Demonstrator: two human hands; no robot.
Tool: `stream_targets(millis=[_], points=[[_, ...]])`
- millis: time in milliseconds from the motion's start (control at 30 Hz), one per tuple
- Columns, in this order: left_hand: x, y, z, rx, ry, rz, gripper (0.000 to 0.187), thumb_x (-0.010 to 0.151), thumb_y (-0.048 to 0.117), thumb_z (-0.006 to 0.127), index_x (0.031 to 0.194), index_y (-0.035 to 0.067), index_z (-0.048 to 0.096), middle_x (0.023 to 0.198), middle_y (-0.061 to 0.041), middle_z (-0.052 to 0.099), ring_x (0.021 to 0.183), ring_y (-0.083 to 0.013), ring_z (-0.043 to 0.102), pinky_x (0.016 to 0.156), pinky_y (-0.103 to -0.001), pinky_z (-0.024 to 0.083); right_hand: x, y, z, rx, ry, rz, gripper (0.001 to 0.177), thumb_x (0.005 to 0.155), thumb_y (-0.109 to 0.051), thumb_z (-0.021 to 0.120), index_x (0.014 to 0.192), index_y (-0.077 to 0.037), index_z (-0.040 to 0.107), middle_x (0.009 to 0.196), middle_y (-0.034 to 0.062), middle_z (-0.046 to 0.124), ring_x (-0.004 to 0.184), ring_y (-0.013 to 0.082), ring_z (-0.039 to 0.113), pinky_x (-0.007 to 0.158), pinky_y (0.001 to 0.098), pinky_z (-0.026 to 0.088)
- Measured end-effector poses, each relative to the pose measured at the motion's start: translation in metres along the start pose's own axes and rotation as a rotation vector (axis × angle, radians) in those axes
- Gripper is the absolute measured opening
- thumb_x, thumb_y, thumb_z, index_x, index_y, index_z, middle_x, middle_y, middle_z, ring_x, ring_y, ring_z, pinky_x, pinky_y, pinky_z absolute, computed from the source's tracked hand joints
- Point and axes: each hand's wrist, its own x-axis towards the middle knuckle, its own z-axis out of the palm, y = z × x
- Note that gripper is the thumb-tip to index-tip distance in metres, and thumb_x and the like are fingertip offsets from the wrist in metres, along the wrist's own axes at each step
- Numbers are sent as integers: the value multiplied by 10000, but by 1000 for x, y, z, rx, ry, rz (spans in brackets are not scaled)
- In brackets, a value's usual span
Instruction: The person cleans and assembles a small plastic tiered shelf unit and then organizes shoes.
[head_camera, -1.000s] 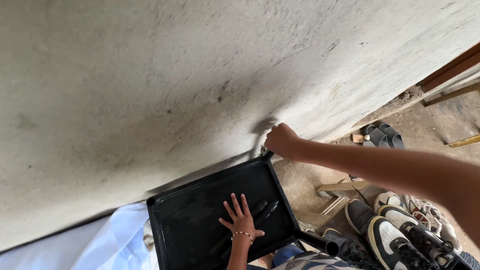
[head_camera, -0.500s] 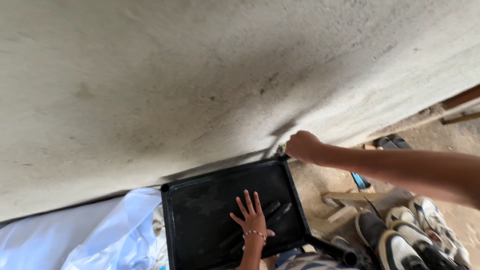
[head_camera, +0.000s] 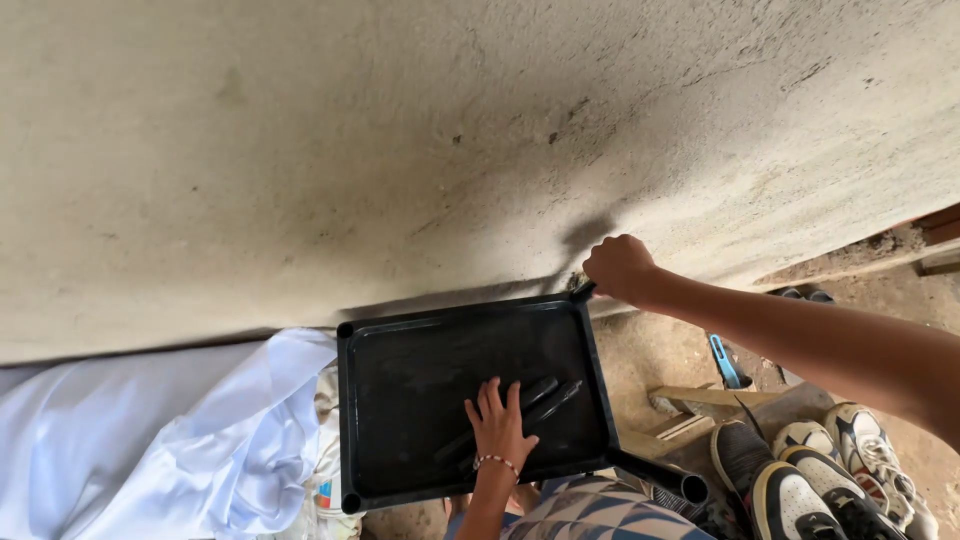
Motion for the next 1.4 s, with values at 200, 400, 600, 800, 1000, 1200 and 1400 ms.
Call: stream_targets(millis=[200, 400, 600, 800, 1000, 1200, 1400], points=[[-6, -10, -27, -25, -1, -49, 705, 725, 337, 913, 1257, 107, 511, 1277, -134, 535, 1192, -341, 539, 1028, -476, 436, 12, -52, 19, -109, 429, -217, 305, 870, -337, 619, 1079, -145, 731, 1258, 98, 680, 1207, 272, 635, 1154, 552, 349], [6, -35, -58, -227, 135, -241, 700, 670, 271, 890, 1232, 92, 511, 1157, -137, 642, 1084, -355, 636, 937, -493, 496, -50, -125, -20, 284, -241, -265, 312, 995, -242, 513, 1067, -94, 778, 1105, 112, 798, 1055, 253, 746, 1134, 475, 427], [0, -29, -125, -881, 182, -545, 703, 721, 333, 792, 1308, 86, 494, 1142, -160, 716, 1004, -325, 732, 911, -486, 585, -44, -178, 12, 990, -214, -429, 727, 871, -461, 679, 1445, -104, 412, 1225, 130, 691, 1099, 314, 675, 952, 480, 534], [23, -70, -54, -1420, 473, -616, 953, 835, 501, 895, 1464, 26, 359, 1322, -109, 550, 1156, -255, 552, 934, -448, 491, -41, -218, -9, 1203, -104, -363, 888, 848, -405, 703, 1554, -93, 265, 1217, 240, 669, 1112, 387, 706, 944, 495, 551], [-12, -108, -58, -1847, 758, -922, 625, 1012, 596, 511, 1163, -9, 553, 877, -105, 587, 673, -182, 557, 605, -339, 510, -31, -224, -43, 906, 240, -521, 704, 916, -293, 719, 1519, -182, 374, 1380, 201, 564, 1139, 433, 610, 906, 542, 501], [-76, -166, -54, -2001, 1096, -1057, 526, 991, 596, 437, 1162, 101, 490, 822, -64, 542, 588, -166, 525, 516, -335, 462, -67, -236, -146, 588, 126, -588, 372, 871, -286, 726, 1235, -247, 664, 1083, -3, 696, 901, 237, 739, 750, 417, 580], [-137, -204, -34, -1963, 1140, -901, 606, 974, 640, 422, 1165, 74, 523, 851, -62, 555, 564, -181, 557, 473, -346, 483, -76, -287, -173, 365, 317, -863, 351, 769, -253, 812, 1108, -206, 732, 1009, 54, 681, 883, 319, 703, 692, 450, 565]])
